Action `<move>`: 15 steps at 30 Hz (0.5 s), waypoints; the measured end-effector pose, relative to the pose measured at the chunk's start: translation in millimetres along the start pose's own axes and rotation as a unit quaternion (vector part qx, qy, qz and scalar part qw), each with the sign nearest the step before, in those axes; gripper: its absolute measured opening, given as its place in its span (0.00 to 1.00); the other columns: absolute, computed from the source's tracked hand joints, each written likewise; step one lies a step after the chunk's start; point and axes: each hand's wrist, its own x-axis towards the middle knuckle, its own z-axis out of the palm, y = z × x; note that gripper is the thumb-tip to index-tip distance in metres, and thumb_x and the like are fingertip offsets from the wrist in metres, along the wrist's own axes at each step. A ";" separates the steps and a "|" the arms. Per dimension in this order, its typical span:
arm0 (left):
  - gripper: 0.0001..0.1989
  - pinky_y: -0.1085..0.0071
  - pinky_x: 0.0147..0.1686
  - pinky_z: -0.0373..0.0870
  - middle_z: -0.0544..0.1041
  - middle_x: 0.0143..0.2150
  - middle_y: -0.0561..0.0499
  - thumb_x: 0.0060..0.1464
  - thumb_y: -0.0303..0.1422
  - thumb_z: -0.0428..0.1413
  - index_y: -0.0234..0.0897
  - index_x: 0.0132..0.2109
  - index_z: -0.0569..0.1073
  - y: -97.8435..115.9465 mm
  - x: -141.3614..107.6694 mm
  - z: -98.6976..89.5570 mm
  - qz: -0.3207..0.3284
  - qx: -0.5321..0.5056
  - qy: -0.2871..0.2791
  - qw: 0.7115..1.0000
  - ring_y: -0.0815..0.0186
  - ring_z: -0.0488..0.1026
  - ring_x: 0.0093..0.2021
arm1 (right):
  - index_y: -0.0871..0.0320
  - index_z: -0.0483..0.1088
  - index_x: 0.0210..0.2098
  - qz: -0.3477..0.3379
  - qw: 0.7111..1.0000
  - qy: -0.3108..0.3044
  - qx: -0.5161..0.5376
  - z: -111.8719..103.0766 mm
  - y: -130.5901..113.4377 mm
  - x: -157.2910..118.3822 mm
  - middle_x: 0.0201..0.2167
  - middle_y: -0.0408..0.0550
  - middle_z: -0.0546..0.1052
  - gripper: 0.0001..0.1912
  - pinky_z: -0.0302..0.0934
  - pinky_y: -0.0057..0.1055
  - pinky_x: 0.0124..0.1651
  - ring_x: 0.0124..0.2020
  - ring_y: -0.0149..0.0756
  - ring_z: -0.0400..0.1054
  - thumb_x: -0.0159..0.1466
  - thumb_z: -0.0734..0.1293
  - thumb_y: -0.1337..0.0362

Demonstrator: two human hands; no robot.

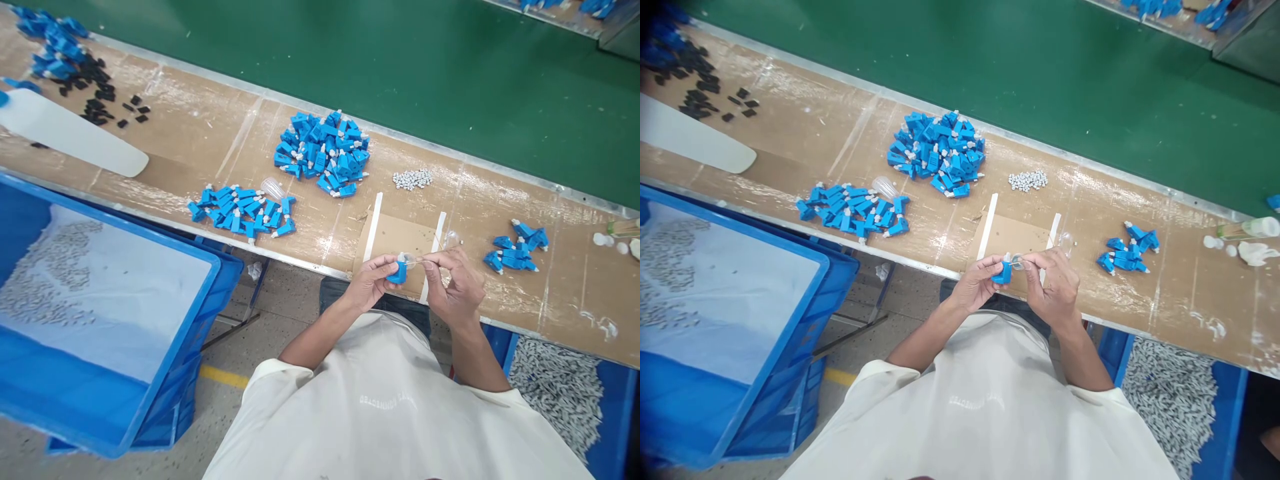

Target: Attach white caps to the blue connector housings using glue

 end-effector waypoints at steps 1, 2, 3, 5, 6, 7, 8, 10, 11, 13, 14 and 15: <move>0.25 0.76 0.27 0.71 0.74 0.28 0.55 0.37 0.39 0.76 0.31 0.39 0.77 -0.2 0.1 -0.5 -0.002 -0.003 -0.001 1.000 0.76 0.68 0.23 | 0.52 0.74 0.40 -0.003 1.000 -0.003 -0.001 -0.1 -0.1 -0.1 0.30 0.46 0.80 0.05 0.66 0.38 0.36 0.30 0.38 0.72 0.69 0.66 0.69; 0.25 0.76 0.27 0.71 0.75 0.28 0.55 0.37 0.39 0.76 0.30 0.39 0.77 -0.5 0.4 -1.0 -0.005 -0.006 -0.002 1.000 0.76 0.69 0.24 | 0.52 0.74 0.40 -0.008 1.000 -0.008 -0.001 -0.2 -0.3 -0.1 0.29 0.45 0.80 0.06 0.66 0.38 0.36 0.29 0.38 0.72 0.69 0.66 0.69; 0.24 0.76 0.26 0.71 0.75 0.28 0.55 0.37 0.38 0.75 0.30 0.39 0.77 -0.9 0.8 -1.5 -0.008 -0.008 -0.003 1.000 0.75 0.69 0.24 | 0.52 0.74 0.40 -0.013 1.000 -0.012 -0.003 -0.4 -0.5 0.0 0.29 0.45 0.80 0.06 0.66 0.37 0.36 0.29 0.38 0.72 0.69 0.66 0.69; 0.22 0.76 0.26 0.71 0.74 0.28 0.54 0.40 0.37 0.74 0.29 0.39 0.77 -1.9 1.9 -2.8 -0.015 -0.013 -0.004 1.000 0.75 0.69 0.24 | 0.52 0.73 0.41 -0.024 1.000 -0.014 -0.009 -0.9 -0.9 0.2 0.29 0.45 0.80 0.06 0.66 0.37 0.36 0.29 0.38 0.72 0.69 0.66 0.70; 0.21 0.76 0.26 0.71 0.74 0.27 0.54 0.41 0.36 0.74 0.29 0.39 0.77 -2.5 2.6 -3.5 -0.018 -0.015 -0.006 1.000 0.75 0.69 0.23 | 0.52 0.73 0.41 -0.030 0.999 -0.012 -0.011 -1.0 -1.2 0.4 0.29 0.45 0.80 0.06 0.66 0.37 0.36 0.29 0.38 0.72 0.68 0.66 0.70; 0.20 0.76 0.26 0.71 0.74 0.27 0.54 0.43 0.35 0.73 0.29 0.39 0.77 -3.0 3.3 -4.2 -0.021 -0.017 -0.008 1.000 0.75 0.68 0.23 | 0.53 0.73 0.41 -0.035 0.999 -0.012 -0.012 -1.1 -1.5 0.6 0.29 0.46 0.80 0.07 0.66 0.37 0.36 0.30 0.38 0.72 0.68 0.66 0.71; 0.19 0.76 0.26 0.71 0.74 0.27 0.54 0.43 0.35 0.73 0.29 0.39 0.77 -3.5 3.9 -4.9 -0.023 -0.020 -0.010 0.999 0.75 0.68 0.23 | 0.53 0.73 0.41 -0.039 0.999 -0.013 -0.011 -1.1 -1.8 0.8 0.29 0.46 0.80 0.07 0.66 0.37 0.36 0.30 0.38 0.72 0.68 0.66 0.71; 0.17 0.76 0.26 0.72 0.74 0.26 0.54 0.45 0.34 0.72 0.29 0.38 0.78 -3.7 4.7 -6.0 -0.027 -0.026 -0.016 0.999 0.74 0.69 0.23 | 0.53 0.74 0.41 -0.042 0.999 -0.021 -0.003 -0.9 -2.3 0.8 0.29 0.45 0.80 0.08 0.66 0.36 0.36 0.30 0.37 0.73 0.68 0.67 0.72; 0.15 0.76 0.26 0.72 0.75 0.27 0.53 0.46 0.33 0.71 0.29 0.38 0.78 -3.4 4.7 -6.4 -0.029 -0.029 -0.018 0.999 0.74 0.69 0.22 | 0.53 0.74 0.41 -0.038 0.999 -0.023 0.003 -0.8 -2.4 0.7 0.29 0.45 0.81 0.07 0.66 0.37 0.37 0.30 0.37 0.73 0.68 0.67 0.72; 0.12 0.76 0.26 0.72 0.76 0.28 0.51 0.49 0.31 0.69 0.29 0.38 0.78 -1.8 4.3 -6.9 -0.037 -0.039 -0.019 0.998 0.73 0.71 0.23 | 0.52 0.75 0.41 -0.016 1.000 -0.005 0.018 -0.9 -1.7 0.1 0.30 0.45 0.81 0.07 0.67 0.37 0.37 0.30 0.38 0.74 0.68 0.67 0.70; 0.10 0.77 0.26 0.72 0.77 0.28 0.50 0.50 0.29 0.68 0.28 0.38 0.78 -0.7 3.8 -7.0 -0.042 -0.046 -0.019 0.998 0.73 0.72 0.24 | 0.52 0.75 0.41 0.002 1.000 0.014 0.028 -1.3 -0.7 -0.3 0.31 0.46 0.82 0.06 0.67 0.38 0.38 0.30 0.38 0.75 0.68 0.68 0.70; 0.08 0.77 0.26 0.72 0.78 0.29 0.49 0.51 0.28 0.66 0.28 0.38 0.78 0.6 3.4 -7.0 -0.047 -0.054 -0.018 0.997 0.72 0.73 0.25 | 0.52 0.76 0.41 0.021 0.998 0.037 0.039 -1.9 0.7 -0.6 0.31 0.46 0.82 0.06 0.68 0.39 0.38 0.31 0.38 0.75 0.68 0.68 0.69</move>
